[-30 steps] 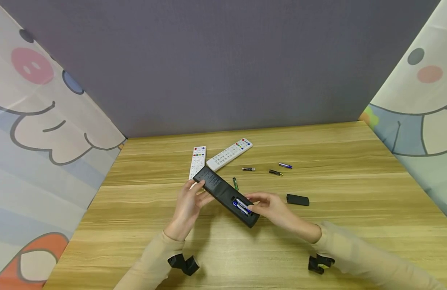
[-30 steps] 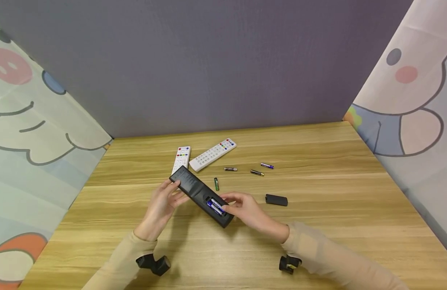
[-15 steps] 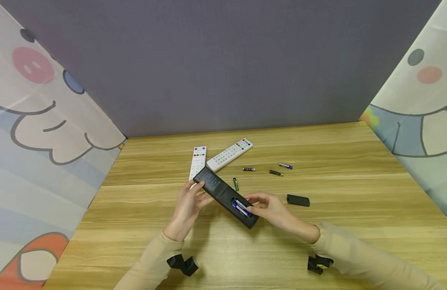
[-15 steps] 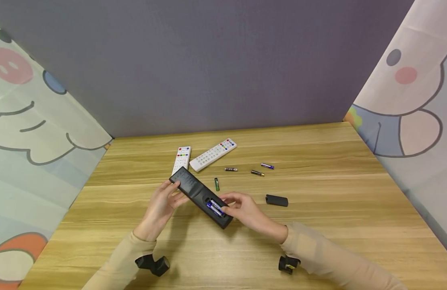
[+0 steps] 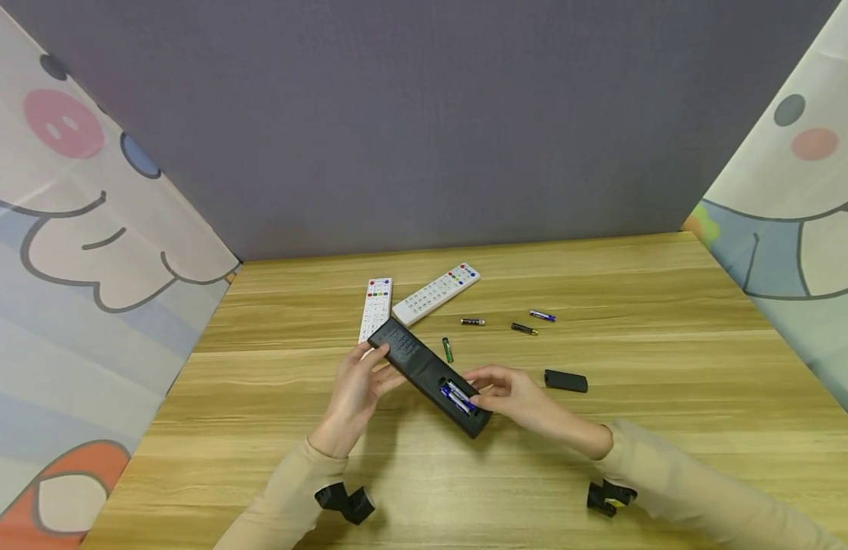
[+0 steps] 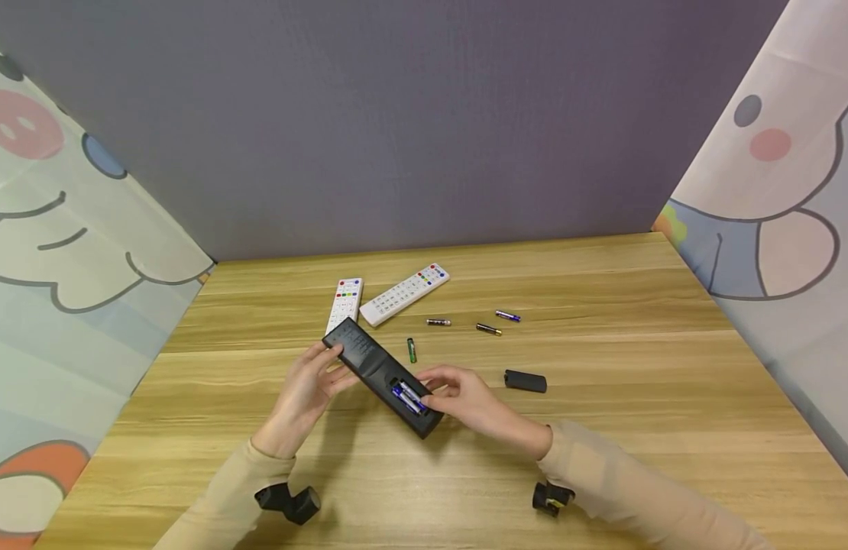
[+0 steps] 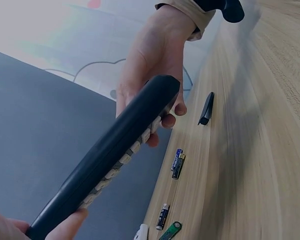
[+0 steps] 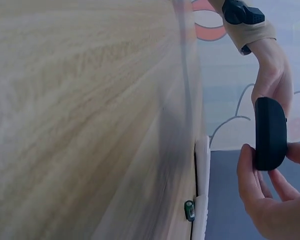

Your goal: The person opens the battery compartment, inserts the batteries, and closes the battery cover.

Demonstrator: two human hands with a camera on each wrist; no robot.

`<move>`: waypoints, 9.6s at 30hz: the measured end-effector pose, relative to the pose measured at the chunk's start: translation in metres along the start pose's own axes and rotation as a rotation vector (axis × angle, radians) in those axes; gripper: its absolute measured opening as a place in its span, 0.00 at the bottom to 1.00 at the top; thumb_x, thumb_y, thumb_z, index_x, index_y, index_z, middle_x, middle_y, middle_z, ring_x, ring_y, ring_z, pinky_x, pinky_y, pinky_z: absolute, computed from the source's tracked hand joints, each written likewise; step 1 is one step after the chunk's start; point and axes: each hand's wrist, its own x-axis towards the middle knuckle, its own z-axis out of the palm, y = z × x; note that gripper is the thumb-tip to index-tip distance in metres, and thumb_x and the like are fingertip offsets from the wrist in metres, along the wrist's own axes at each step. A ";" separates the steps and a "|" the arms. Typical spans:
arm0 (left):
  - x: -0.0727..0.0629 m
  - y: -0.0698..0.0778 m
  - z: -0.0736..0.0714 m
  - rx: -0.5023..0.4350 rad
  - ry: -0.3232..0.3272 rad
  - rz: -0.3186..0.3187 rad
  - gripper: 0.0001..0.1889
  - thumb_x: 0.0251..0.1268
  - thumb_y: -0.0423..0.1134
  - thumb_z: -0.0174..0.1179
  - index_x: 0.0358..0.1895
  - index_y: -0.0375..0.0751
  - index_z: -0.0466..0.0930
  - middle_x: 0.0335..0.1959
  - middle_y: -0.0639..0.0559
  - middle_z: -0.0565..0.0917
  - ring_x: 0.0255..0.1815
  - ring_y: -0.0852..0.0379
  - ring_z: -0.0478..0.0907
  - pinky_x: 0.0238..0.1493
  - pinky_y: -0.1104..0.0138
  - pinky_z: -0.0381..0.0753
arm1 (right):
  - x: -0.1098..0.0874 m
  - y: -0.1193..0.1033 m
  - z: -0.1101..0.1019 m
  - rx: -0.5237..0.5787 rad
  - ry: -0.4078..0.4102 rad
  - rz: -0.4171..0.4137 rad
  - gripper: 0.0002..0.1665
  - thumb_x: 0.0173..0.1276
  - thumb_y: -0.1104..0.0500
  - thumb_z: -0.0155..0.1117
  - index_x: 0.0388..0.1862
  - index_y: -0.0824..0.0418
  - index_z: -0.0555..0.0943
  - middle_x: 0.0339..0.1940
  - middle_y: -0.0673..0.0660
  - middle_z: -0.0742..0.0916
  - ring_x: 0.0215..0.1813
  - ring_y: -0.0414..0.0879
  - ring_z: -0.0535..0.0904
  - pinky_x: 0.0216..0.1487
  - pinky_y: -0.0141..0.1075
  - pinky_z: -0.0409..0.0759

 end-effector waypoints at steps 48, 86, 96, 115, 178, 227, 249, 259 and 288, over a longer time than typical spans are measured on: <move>0.001 0.005 -0.012 0.016 0.028 -0.003 0.17 0.64 0.30 0.44 0.55 0.31 0.59 0.41 0.45 0.74 0.34 0.53 0.80 0.39 0.63 0.82 | -0.018 0.033 -0.074 -0.552 0.136 -0.196 0.13 0.57 0.68 0.60 0.43 0.67 0.78 0.39 0.60 0.83 0.39 0.50 0.78 0.41 0.43 0.79; -0.002 0.008 -0.020 0.041 0.045 -0.021 0.21 0.65 0.31 0.43 0.60 0.31 0.54 0.54 0.38 0.67 0.44 0.48 0.76 0.43 0.62 0.81 | -0.020 0.057 -0.088 -0.530 0.153 -0.074 0.19 0.51 0.59 0.67 0.40 0.69 0.78 0.33 0.57 0.78 0.36 0.49 0.76 0.34 0.41 0.79; -0.001 0.006 -0.021 0.032 0.051 -0.018 0.20 0.65 0.30 0.43 0.59 0.31 0.54 0.50 0.39 0.69 0.40 0.50 0.78 0.43 0.60 0.81 | -0.018 0.056 -0.085 -0.569 0.146 -0.003 0.18 0.49 0.66 0.68 0.41 0.69 0.78 0.34 0.57 0.79 0.37 0.51 0.76 0.37 0.42 0.79; 0.001 0.006 -0.019 -0.001 0.045 -0.010 0.21 0.65 0.30 0.43 0.61 0.30 0.54 0.50 0.39 0.68 0.39 0.52 0.78 0.46 0.59 0.79 | -0.011 0.044 -0.073 -0.556 0.259 -0.055 0.17 0.51 0.61 0.68 0.41 0.66 0.79 0.32 0.53 0.80 0.34 0.45 0.74 0.31 0.32 0.77; 0.003 0.003 -0.001 -0.079 0.060 0.011 0.22 0.65 0.30 0.45 0.61 0.30 0.56 0.49 0.38 0.69 0.38 0.51 0.78 0.42 0.62 0.81 | 0.007 -0.034 0.007 -0.038 0.321 -0.348 0.15 0.51 0.69 0.65 0.40 0.70 0.76 0.34 0.58 0.79 0.38 0.43 0.75 0.40 0.35 0.82; -0.001 0.002 0.003 -0.096 0.061 0.016 0.18 0.64 0.30 0.47 0.56 0.32 0.59 0.44 0.41 0.71 0.37 0.52 0.78 0.41 0.59 0.81 | 0.020 -0.002 0.014 -0.508 0.111 -0.497 0.22 0.59 0.55 0.62 0.52 0.55 0.73 0.51 0.57 0.73 0.46 0.46 0.73 0.40 0.38 0.80; -0.003 0.003 0.000 -0.072 0.057 0.011 0.17 0.64 0.29 0.45 0.56 0.31 0.60 0.46 0.40 0.68 0.38 0.51 0.77 0.41 0.59 0.81 | 0.013 0.011 0.018 -0.822 0.126 -0.747 0.39 0.52 0.52 0.66 0.63 0.60 0.65 0.52 0.64 0.71 0.42 0.49 0.75 0.33 0.30 0.79; -0.005 0.005 0.000 -0.048 0.026 0.031 0.18 0.63 0.31 0.48 0.56 0.34 0.61 0.44 0.43 0.72 0.36 0.53 0.78 0.42 0.61 0.81 | 0.012 0.011 0.017 -0.788 0.138 -0.763 0.39 0.53 0.53 0.65 0.63 0.59 0.64 0.52 0.64 0.72 0.41 0.48 0.75 0.31 0.28 0.78; 0.003 -0.015 -0.008 0.164 -0.231 0.353 0.34 0.54 0.42 0.61 0.62 0.40 0.54 0.46 0.45 0.73 0.44 0.58 0.74 0.43 0.63 0.80 | 0.002 0.001 0.019 -0.066 -0.073 -0.361 0.36 0.56 0.60 0.64 0.64 0.56 0.63 0.60 0.62 0.68 0.42 0.50 0.76 0.40 0.35 0.82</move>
